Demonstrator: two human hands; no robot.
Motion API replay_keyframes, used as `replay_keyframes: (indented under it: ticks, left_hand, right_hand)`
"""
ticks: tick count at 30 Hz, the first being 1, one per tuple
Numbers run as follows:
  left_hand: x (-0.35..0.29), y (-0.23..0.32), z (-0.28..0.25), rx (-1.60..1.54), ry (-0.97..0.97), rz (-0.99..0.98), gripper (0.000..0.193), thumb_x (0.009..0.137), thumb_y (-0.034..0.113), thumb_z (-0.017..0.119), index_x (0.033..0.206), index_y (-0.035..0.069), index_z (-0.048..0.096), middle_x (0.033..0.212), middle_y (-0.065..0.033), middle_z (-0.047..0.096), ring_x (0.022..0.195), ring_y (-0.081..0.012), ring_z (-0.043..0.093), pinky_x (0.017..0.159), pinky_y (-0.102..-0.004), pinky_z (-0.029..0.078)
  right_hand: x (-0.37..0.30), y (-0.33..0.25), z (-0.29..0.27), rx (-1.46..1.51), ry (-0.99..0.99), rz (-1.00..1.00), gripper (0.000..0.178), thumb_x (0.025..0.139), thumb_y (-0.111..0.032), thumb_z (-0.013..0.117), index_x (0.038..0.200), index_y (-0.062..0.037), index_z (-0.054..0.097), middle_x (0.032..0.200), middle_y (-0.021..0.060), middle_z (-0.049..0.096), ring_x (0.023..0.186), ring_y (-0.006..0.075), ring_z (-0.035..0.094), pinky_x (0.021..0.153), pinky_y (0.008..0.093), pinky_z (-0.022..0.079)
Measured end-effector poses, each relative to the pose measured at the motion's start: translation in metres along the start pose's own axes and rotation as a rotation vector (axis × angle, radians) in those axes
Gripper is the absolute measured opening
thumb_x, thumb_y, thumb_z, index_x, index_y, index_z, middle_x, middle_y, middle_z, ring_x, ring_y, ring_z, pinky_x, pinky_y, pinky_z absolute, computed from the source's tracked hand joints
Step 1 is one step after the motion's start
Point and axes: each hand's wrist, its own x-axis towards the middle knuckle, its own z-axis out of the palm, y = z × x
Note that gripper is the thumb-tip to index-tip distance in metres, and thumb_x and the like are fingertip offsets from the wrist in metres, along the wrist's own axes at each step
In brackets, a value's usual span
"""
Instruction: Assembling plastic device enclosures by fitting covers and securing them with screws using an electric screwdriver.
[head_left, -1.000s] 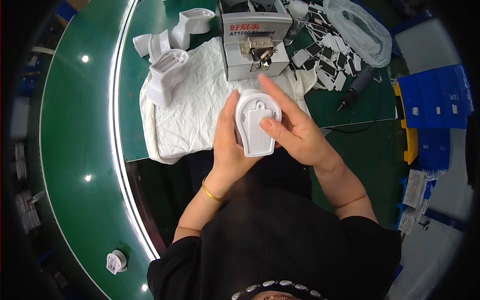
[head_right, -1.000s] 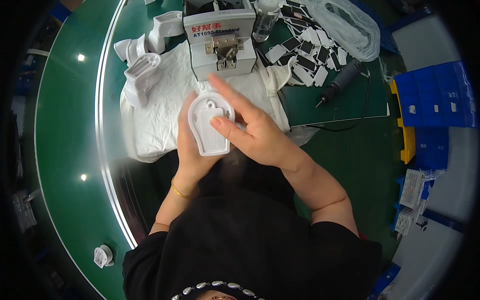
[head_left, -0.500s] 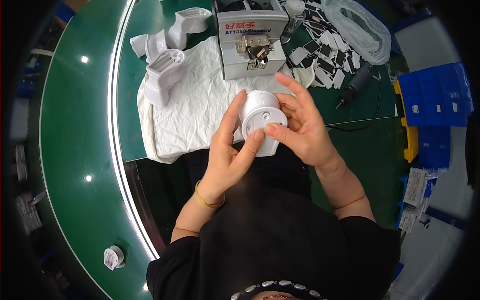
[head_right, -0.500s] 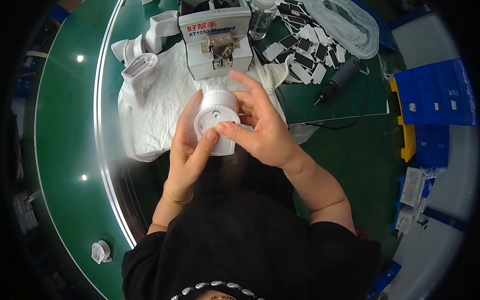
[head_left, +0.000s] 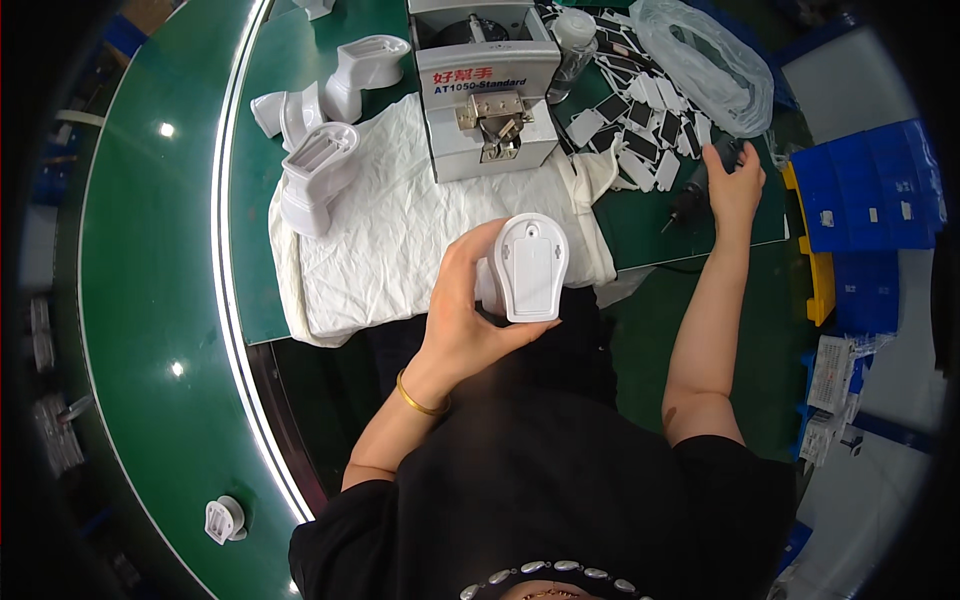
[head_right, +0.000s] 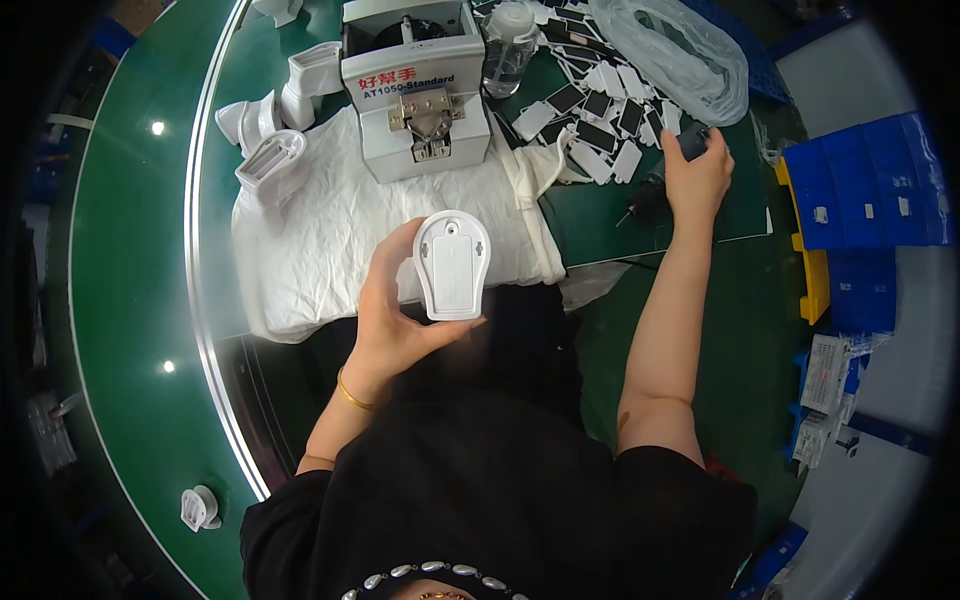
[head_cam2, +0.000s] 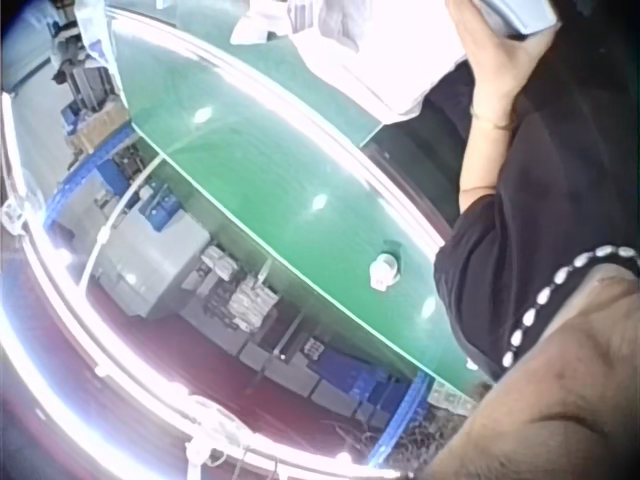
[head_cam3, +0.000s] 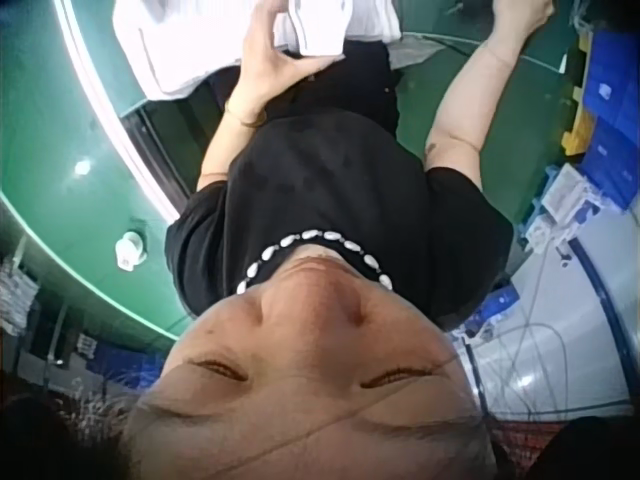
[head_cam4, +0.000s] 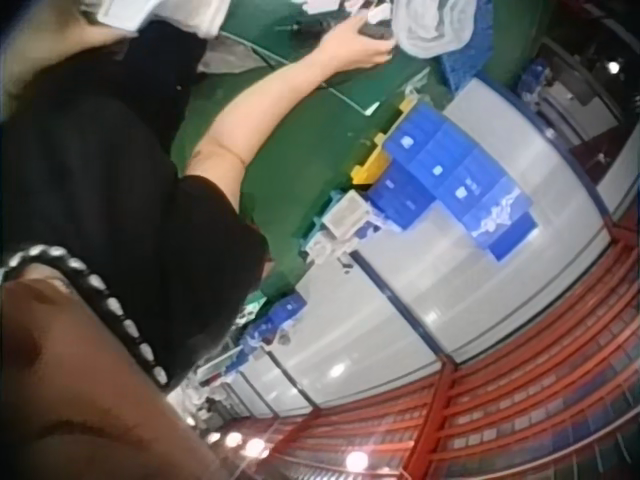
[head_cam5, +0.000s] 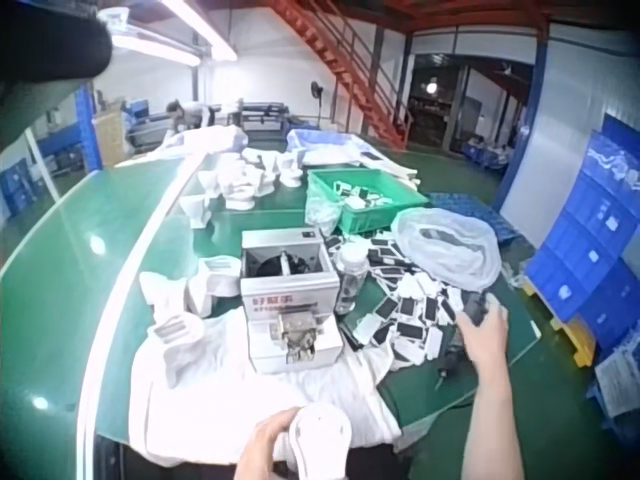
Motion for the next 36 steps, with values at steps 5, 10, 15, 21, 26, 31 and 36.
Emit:
replay_keyframes:
  ticks: [5, 10, 15, 21, 26, 31, 36]
  left_hand:
    - [-0.006, -0.006, 0.007, -0.107, 0.093, -0.097, 0.113, 0.055, 0.019, 0.096, 0.146, 0.0, 0.032, 0.14, -0.0134, 0.044, 0.129, -0.0255, 0.047, 0.108, -0.0386, 0.038]
    - [-0.01, -0.006, -0.003, -0.015, 0.204, -0.105, 0.109, 0.054, 0.024, 0.096, 0.144, 0.0, 0.039, 0.136, -0.0165, 0.052, 0.121, -0.0303, 0.055, 0.101, -0.0409, 0.046]
    - [-0.006, -0.01, -0.009, 0.089, 0.115, 0.001, 0.084, 0.056, 0.029, 0.093, 0.13, 0.009, 0.06, 0.13, -0.0162, 0.057, 0.117, -0.0335, 0.057, 0.097, -0.0418, 0.047]
    - [-0.004, -0.006, -0.008, 0.175, 0.155, 0.038, 0.066, 0.056, 0.034, 0.091, 0.116, 0.014, 0.071, 0.127, -0.0161, 0.059, 0.111, -0.0343, 0.059, 0.092, -0.0416, 0.05]
    - [-0.012, -0.008, -0.011, 0.163, 0.124, 0.012, 0.067, 0.056, 0.034, 0.091, 0.117, 0.015, 0.071, 0.126, -0.0166, 0.06, 0.11, -0.0342, 0.059, 0.091, -0.0408, 0.05]
    - [-0.022, -0.022, -0.006, 0.176, 0.104, 0.054, 0.066, 0.056, 0.03, 0.091, 0.118, 0.016, 0.071, 0.128, -0.0175, 0.059, 0.111, -0.035, 0.06, 0.091, -0.0402, 0.051]
    - [-0.027, -0.026, 0.003, 0.228, 0.072, 0.09, 0.063, 0.057, 0.028, 0.091, 0.116, 0.018, 0.07, 0.134, -0.0183, 0.056, 0.12, -0.0366, 0.057, 0.094, -0.0404, 0.051]
  right_hand:
    - [0.02, 0.049, 0.041, 0.144, -0.14, 0.328, 0.065, 0.074, -0.025, 0.081, 0.124, 0.0074, 0.055, 0.104, 0.0166, 0.065, 0.094, 0.0315, 0.066, 0.085, 0.0374, 0.052]
    - [0.012, 0.058, 0.023, 1.192, -0.358, 0.608, 0.043, 0.08, -0.012, 0.072, 0.117, 0.003, 0.056, 0.095, 0.0122, 0.059, 0.078, 0.0228, 0.059, 0.073, 0.0368, 0.051]
    - [-0.019, -0.042, -0.035, 1.978, -0.627, 0.177, 0.05, 0.085, -0.003, 0.06, 0.133, 0.0003, 0.046, 0.114, 0.0173, 0.056, 0.1, 0.0246, 0.058, 0.091, 0.0384, 0.05]
    - [-0.033, -0.187, -0.036, 1.779, -0.418, -0.318, 0.05, 0.086, 0.002, 0.066, 0.131, -0.0064, 0.045, 0.093, 0.012, 0.065, 0.082, 0.0256, 0.067, 0.079, 0.0425, 0.054]
    - [-0.046, -0.233, -0.009, 1.582, -0.468, -0.457, 0.052, 0.085, 0.005, 0.068, 0.128, -0.004, 0.041, 0.093, 0.0094, 0.064, 0.079, 0.0226, 0.068, 0.075, 0.037, 0.055]
    - [-0.069, -0.267, -0.067, 1.476, -0.651, -0.257, 0.059, 0.08, -0.001, 0.073, 0.132, 0.0016, 0.045, 0.079, 0.0073, 0.064, 0.068, 0.0166, 0.065, 0.068, 0.03, 0.054]
    - [-0.057, -0.26, -0.037, 1.143, -0.434, -0.414, 0.061, 0.079, -0.002, 0.077, 0.131, 0.0015, 0.046, 0.08, 0.0049, 0.063, 0.067, 0.0147, 0.064, 0.062, 0.0277, 0.053]
